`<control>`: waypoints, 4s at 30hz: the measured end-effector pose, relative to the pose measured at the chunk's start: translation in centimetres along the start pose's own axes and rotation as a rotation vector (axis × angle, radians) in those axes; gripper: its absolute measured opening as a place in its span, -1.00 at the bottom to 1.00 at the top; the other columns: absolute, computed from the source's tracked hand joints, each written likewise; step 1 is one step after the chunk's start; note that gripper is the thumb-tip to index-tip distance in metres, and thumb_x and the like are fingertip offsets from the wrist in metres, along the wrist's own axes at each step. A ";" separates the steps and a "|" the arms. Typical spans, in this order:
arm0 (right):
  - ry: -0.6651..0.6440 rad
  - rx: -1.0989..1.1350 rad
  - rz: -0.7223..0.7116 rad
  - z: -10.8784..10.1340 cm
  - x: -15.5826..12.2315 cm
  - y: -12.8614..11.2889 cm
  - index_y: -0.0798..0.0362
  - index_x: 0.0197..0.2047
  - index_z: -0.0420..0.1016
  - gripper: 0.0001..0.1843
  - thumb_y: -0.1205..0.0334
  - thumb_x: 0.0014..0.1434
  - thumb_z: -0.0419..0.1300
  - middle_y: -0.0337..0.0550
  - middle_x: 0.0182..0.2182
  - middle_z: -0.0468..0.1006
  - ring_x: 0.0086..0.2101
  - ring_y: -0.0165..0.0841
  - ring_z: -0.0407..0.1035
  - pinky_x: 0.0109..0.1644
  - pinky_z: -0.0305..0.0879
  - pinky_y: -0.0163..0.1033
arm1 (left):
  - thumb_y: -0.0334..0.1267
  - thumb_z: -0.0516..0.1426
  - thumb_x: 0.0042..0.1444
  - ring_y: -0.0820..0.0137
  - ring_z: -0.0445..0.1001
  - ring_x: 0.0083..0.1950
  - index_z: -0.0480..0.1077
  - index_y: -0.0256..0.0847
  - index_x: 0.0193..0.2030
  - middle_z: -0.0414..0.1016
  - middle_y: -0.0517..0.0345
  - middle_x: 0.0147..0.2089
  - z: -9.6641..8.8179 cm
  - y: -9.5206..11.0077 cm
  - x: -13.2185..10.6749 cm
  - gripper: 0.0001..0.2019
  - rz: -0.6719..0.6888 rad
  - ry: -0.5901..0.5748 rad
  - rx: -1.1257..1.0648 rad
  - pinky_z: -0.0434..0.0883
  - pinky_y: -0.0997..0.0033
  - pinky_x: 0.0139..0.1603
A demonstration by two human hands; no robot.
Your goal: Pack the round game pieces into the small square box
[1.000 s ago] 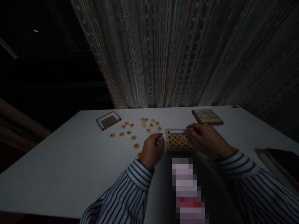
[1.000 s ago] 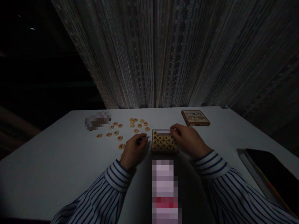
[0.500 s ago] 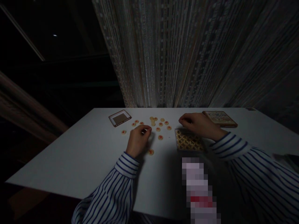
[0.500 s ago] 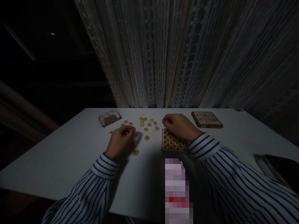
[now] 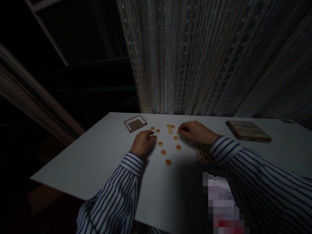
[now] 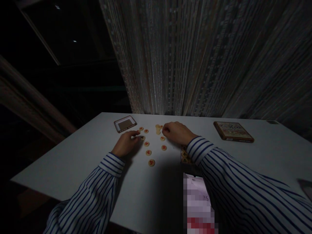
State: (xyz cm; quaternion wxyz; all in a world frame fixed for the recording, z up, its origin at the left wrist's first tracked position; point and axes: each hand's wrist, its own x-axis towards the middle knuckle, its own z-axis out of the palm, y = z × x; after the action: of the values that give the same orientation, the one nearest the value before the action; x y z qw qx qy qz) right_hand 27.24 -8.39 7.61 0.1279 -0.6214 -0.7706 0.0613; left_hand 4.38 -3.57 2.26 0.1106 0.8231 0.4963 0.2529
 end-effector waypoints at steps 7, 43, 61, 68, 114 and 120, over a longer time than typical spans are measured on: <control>-0.034 -0.008 -0.063 1.6 1.3 -0.5 0.05 -0.32 0.48 -0.77 0.23 0.08 0.01 -0.15 -0.36 0.56 -0.36 -0.37 0.40 -0.32 0.13 -0.35 | -0.26 0.07 0.03 0.19 0.41 -0.04 0.39 -0.19 -0.06 0.49 -0.02 -0.10 1.4 -0.9 1.2 -0.70 0.059 -0.138 0.235 0.31 0.25 -0.04; 0.159 0.107 -0.022 -2.0 -3.4 2.1 0.08 -0.29 0.50 -0.73 0.21 0.11 0.00 -0.16 -0.35 0.57 -0.34 -0.35 0.42 -0.28 0.22 -0.32 | -0.26 0.09 0.07 0.28 0.38 -0.10 0.25 -0.21 0.01 0.47 0.08 -0.16 1.1 4.1 0.2 -0.67 0.270 0.167 0.027 0.27 0.20 -0.03; 0.328 0.224 0.102 -2.5 -9.4 4.6 0.05 -0.31 0.50 -0.76 0.20 0.10 0.02 -0.18 -0.37 0.57 -0.37 -0.35 0.40 -0.28 0.26 -0.26 | -0.27 0.09 0.08 0.29 0.37 -0.08 0.28 -0.20 -0.03 0.46 0.07 -0.13 4.0 11.2 -1.1 -0.71 0.360 0.136 -0.063 0.27 0.23 -0.03; 0.392 0.301 0.166 -1.0 -11.1 6.6 0.07 -0.32 0.48 -0.75 0.15 0.11 0.03 -0.16 -0.39 0.56 -0.36 -0.33 0.40 -0.27 0.27 -0.25 | -0.25 0.12 0.05 0.27 0.36 -0.06 0.26 -0.24 0.00 0.46 0.05 -0.13 5.8 13.2 -1.0 -0.65 0.369 0.110 -0.086 0.26 0.21 -0.01; 0.385 0.888 0.319 3.5 -11.7 7.1 0.07 -0.38 0.51 -0.77 0.11 -0.10 0.23 -0.16 -0.40 0.58 -0.35 -0.32 0.44 -0.23 0.38 -0.17 | -0.20 0.09 0.10 0.32 0.38 -0.11 0.35 -0.19 -0.12 0.49 0.06 -0.17 9.5 14.0 -2.1 -0.78 0.488 0.153 -0.284 0.33 0.22 -0.07; 0.396 0.842 0.279 3.4 -11.8 7.1 0.05 -0.38 0.53 -0.81 0.14 -0.07 0.22 -0.17 -0.37 0.58 -0.32 -0.32 0.44 -0.17 0.36 -0.16 | -0.28 0.07 0.12 0.35 0.41 -0.13 0.41 -0.21 -0.17 0.51 0.06 -0.20 9.3 14.1 -2.0 -0.83 0.425 0.173 -0.426 0.37 0.25 -0.09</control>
State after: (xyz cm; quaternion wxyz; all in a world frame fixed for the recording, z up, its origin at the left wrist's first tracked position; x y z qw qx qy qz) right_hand 35.28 -18.09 1.14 0.5031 -0.6125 -0.5491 0.2650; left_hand 19.27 -11.51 -0.13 0.1825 0.8421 0.2566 0.4379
